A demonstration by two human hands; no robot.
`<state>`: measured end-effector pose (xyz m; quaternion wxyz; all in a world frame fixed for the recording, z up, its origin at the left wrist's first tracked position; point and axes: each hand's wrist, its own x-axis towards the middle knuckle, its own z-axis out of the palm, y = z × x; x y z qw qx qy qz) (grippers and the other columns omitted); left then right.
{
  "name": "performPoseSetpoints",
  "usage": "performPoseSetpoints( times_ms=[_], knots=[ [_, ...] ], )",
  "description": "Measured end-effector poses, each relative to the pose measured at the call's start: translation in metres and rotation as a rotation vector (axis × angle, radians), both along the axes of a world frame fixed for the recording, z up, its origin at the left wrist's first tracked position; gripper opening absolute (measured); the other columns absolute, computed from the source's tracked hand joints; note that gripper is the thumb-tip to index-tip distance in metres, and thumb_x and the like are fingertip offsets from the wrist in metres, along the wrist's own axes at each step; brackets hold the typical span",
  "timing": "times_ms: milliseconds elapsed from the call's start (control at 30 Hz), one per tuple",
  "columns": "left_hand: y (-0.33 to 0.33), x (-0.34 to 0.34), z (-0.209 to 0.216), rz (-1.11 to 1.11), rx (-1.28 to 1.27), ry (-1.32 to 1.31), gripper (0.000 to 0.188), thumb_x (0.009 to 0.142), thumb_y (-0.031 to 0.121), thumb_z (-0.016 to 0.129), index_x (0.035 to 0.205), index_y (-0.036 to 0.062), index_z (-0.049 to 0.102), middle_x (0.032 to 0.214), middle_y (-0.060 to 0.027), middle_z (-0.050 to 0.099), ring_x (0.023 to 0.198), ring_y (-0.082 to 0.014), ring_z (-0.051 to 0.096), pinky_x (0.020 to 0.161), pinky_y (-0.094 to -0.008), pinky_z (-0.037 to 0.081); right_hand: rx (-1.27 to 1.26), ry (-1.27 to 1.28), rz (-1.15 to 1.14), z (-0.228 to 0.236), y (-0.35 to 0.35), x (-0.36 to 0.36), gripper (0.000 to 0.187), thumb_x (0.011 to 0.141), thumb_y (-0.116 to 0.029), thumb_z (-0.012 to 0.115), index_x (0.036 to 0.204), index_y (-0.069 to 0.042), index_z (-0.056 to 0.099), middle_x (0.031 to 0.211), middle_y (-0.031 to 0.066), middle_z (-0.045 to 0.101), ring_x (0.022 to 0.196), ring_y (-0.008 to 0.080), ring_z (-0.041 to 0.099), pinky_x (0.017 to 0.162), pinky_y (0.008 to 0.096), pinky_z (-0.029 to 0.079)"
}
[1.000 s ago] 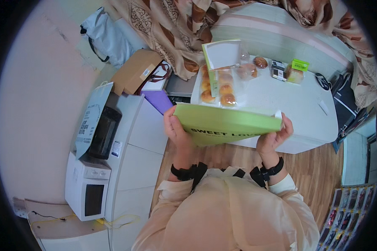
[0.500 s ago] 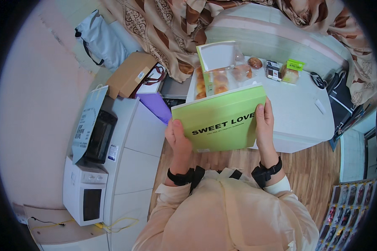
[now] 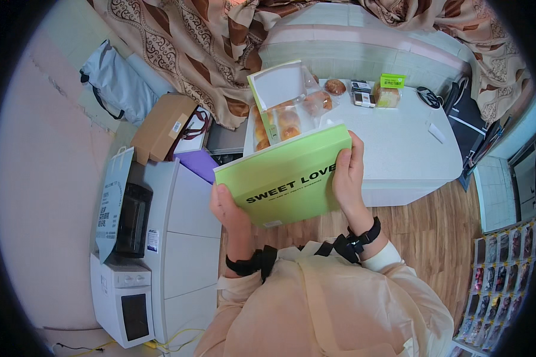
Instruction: The person assembles a white and green paper box by folding the flaps and securing them with tape. They then place the assembled box on a table and briefly sweep the floor with a broom and dustpan before opening a refrigerator.
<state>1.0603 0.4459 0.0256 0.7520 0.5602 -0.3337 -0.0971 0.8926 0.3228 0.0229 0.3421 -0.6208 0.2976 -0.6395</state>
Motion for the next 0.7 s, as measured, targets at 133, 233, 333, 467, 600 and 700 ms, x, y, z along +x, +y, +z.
performPoseSetpoints(
  times_ms=[133, 233, 333, 467, 600, 700],
  knots=[
    [0.001, 0.002, -0.006, 0.003, 0.056, -0.105, 0.032, 0.097, 0.022, 0.037, 0.094, -0.0029, 0.057, 0.079, -0.0033, 0.058, 0.073, -0.0108, 0.053, 0.067, -0.0262, 0.042, 0.350, -0.151, 0.234, -0.013, -0.006, -0.008, 0.016, 0.094, -0.014, 0.043, 0.104, -0.004, 0.049, 0.084, 0.0022, 0.049, 0.085, 0.0115, 0.044, 0.079, 0.0264, 0.038],
    [0.003, 0.006, -0.011, -0.039, 0.047, -0.182, 0.028, 0.095, 0.020, 0.041, 0.092, -0.0025, 0.056, 0.081, -0.0035, 0.057, 0.075, -0.0099, 0.052, 0.068, -0.0259, 0.042, 0.470, -0.402, 0.272, -0.028, -0.013, -0.009, 0.009, 0.087, -0.008, 0.043, 0.092, -0.005, 0.049, 0.078, -0.0003, 0.047, 0.076, 0.0085, 0.040, 0.071, 0.0234, 0.035],
    [-0.001, -0.003, -0.006, -0.048, -0.133, -0.103, 0.022, 0.091, 0.018, 0.045, 0.090, -0.0022, 0.054, 0.083, -0.0035, 0.053, 0.075, -0.0099, 0.049, 0.068, -0.0256, 0.041, 0.436, -0.567, 0.220, -0.023, -0.013, 0.000, 0.008, 0.081, -0.005, 0.042, 0.083, -0.004, 0.049, 0.078, -0.0002, 0.045, 0.071, 0.0084, 0.037, 0.066, 0.0227, 0.032],
    [-0.015, -0.005, -0.012, 0.052, -0.256, -0.003, 0.017, 0.086, 0.015, 0.043, 0.079, 0.0005, 0.050, 0.080, -0.0037, 0.048, 0.072, -0.0111, 0.043, 0.065, -0.0252, 0.038, 0.282, -0.342, 0.197, -0.028, -0.017, -0.002, 0.008, 0.077, -0.009, 0.042, 0.076, -0.004, 0.047, 0.075, 0.0000, 0.041, 0.068, 0.0093, 0.035, 0.063, 0.0231, 0.031],
    [-0.006, 0.025, -0.039, -0.057, -0.044, -0.354, 0.016, 0.084, 0.013, 0.043, 0.075, -0.0001, 0.047, 0.077, -0.0051, 0.046, 0.070, -0.0139, 0.042, 0.063, -0.0268, 0.035, 0.249, -0.166, 0.133, -0.048, -0.020, -0.008, 0.013, 0.077, -0.012, 0.039, 0.068, -0.004, 0.044, 0.072, -0.0001, 0.039, 0.066, 0.0099, 0.034, 0.063, 0.0238, 0.031],
    [0.001, 0.035, -0.051, -0.201, 0.035, -0.374, 0.014, 0.083, 0.011, 0.046, 0.078, -0.0026, 0.048, 0.076, -0.0076, 0.046, 0.071, -0.0160, 0.044, 0.060, -0.0300, 0.033, 0.325, -0.152, 0.343, -0.056, -0.019, -0.015, 0.027, 0.085, -0.019, 0.046, 0.062, -0.006, 0.039, 0.069, -0.0012, 0.038, 0.065, 0.0089, 0.035, 0.061, 0.0239, 0.030]
  ],
)
